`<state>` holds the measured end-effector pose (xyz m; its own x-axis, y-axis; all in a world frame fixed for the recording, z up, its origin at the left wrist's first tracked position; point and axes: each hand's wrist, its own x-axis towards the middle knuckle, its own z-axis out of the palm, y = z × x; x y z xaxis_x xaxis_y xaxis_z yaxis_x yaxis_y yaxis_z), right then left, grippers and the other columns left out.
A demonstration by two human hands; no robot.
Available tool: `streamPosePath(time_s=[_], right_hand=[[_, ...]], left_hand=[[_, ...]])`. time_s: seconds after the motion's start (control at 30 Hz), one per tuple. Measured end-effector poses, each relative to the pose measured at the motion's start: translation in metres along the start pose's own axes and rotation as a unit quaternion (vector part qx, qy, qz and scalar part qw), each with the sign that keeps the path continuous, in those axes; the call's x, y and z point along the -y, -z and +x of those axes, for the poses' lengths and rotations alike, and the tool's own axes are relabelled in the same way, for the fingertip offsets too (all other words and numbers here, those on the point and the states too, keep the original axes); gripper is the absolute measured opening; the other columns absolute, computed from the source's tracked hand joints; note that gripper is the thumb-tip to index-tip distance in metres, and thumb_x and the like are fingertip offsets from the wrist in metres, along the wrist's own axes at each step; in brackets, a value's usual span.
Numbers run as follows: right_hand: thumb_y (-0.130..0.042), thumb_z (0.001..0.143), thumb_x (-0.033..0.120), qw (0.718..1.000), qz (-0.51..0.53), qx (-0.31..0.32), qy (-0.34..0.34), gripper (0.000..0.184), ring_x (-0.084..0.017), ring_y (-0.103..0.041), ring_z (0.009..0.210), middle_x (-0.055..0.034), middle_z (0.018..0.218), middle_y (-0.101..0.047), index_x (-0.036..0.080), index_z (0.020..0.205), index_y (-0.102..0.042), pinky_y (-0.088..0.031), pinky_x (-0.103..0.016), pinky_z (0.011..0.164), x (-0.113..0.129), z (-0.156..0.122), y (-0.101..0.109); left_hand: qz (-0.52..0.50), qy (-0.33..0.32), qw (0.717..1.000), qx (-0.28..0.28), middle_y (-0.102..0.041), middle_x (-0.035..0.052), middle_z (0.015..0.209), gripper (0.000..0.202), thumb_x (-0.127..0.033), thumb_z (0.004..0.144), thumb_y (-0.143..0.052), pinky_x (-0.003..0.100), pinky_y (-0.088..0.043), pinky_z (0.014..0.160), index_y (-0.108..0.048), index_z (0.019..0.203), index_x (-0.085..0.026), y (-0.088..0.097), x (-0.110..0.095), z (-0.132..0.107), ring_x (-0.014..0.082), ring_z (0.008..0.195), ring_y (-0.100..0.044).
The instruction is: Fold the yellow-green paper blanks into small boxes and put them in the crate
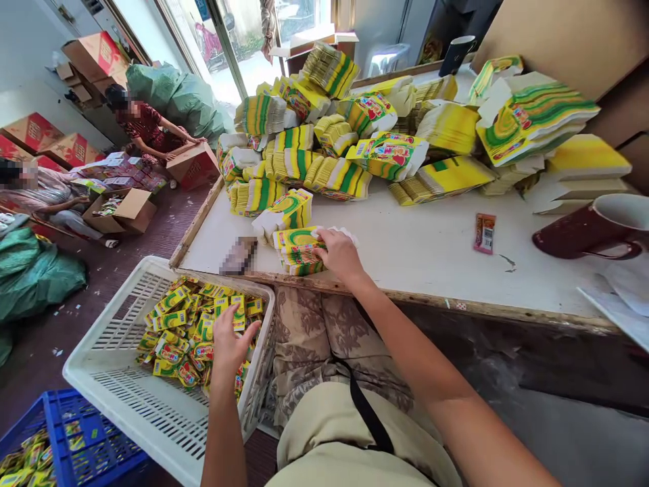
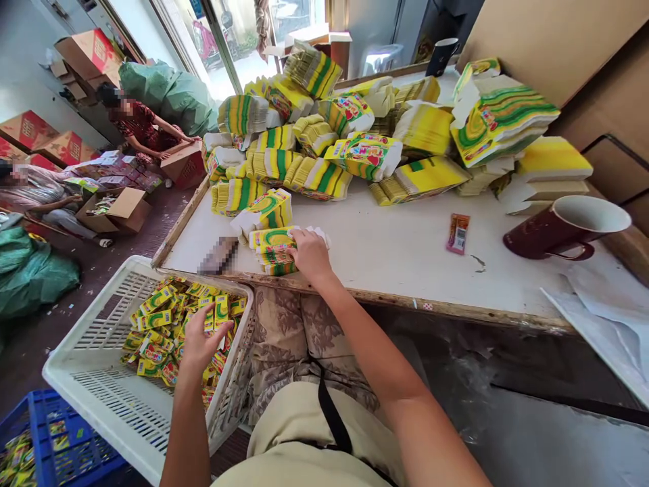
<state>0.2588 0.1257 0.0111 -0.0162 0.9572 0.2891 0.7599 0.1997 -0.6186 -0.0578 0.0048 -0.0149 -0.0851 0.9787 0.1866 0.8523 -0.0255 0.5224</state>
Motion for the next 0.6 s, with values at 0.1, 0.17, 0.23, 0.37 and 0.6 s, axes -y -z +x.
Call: streamPosePath(time_s=[0.1, 0.17, 0.23, 0.37, 0.6], right_hand=[[-0.066, 0.084, 0.012, 0.999, -0.012, 0.026, 0.014, 0.036, -0.033, -0.061, 0.104, -0.0158, 0.109, -0.070, 0.015, 0.119, -0.062, -0.046, -0.047, 0.092, 0.001, 0.002, 0.000], [-0.067, 0.083, 0.010, 0.999, -0.008, 0.029, 0.022, 0.041, -0.032, -0.060, 0.105, -0.0161, 0.114, -0.068, 0.016, 0.123, -0.060, -0.045, -0.046, 0.093, 0.001, 0.001, 0.002], [-0.067, 0.082, 0.008, 0.999, -0.004, 0.035, 0.028, 0.042, -0.030, -0.060, 0.106, -0.0153, 0.116, -0.068, 0.016, 0.123, -0.058, -0.045, -0.045, 0.093, 0.003, 0.002, 0.003], [-0.071, 0.078, 0.005, 0.999, -0.006, 0.040, 0.026, 0.038, -0.029, -0.061, 0.102, -0.0148, 0.108, -0.068, 0.014, 0.113, -0.060, -0.046, -0.041, 0.092, 0.010, 0.007, 0.005], [-0.071, 0.080, 0.014, 0.999, 0.022, 0.005, 0.027, 0.052, -0.021, -0.059, 0.101, -0.0067, 0.113, -0.061, 0.020, 0.125, -0.045, -0.048, -0.034, 0.090, 0.024, -0.006, 0.021]], left_hand=[[-0.101, -0.020, 0.993, 0.065, -0.067, 0.0127, 0.123, 0.047, -0.049, 0.081, -0.068, 0.052, -0.043, 0.105, -0.064, 0.119, -0.022, -0.019, -0.027, -0.004, 0.0315, 0.118, -0.060], [-0.147, -0.030, 0.984, 0.094, -0.068, 0.0116, 0.124, 0.045, -0.047, 0.082, -0.069, 0.049, -0.046, 0.103, -0.065, 0.120, -0.023, -0.028, -0.046, -0.004, 0.0292, 0.118, -0.061], [-0.182, -0.045, 0.975, 0.116, -0.068, 0.0105, 0.125, 0.044, -0.044, 0.082, -0.069, 0.047, -0.048, 0.100, -0.065, 0.121, -0.024, -0.033, -0.061, -0.003, 0.0276, 0.117, -0.062], [-0.242, -0.037, 0.958, 0.148, -0.071, 0.0104, 0.121, 0.044, -0.046, 0.078, -0.072, 0.045, -0.052, 0.095, -0.069, 0.116, -0.025, -0.037, -0.075, -0.001, 0.0280, 0.113, -0.065], [-0.427, 0.066, 0.887, 0.165, -0.071, 0.0121, 0.119, 0.056, -0.054, 0.069, -0.079, 0.043, -0.055, 0.093, -0.068, 0.114, -0.023, -0.064, -0.084, 0.006, 0.0301, 0.111, -0.067]])
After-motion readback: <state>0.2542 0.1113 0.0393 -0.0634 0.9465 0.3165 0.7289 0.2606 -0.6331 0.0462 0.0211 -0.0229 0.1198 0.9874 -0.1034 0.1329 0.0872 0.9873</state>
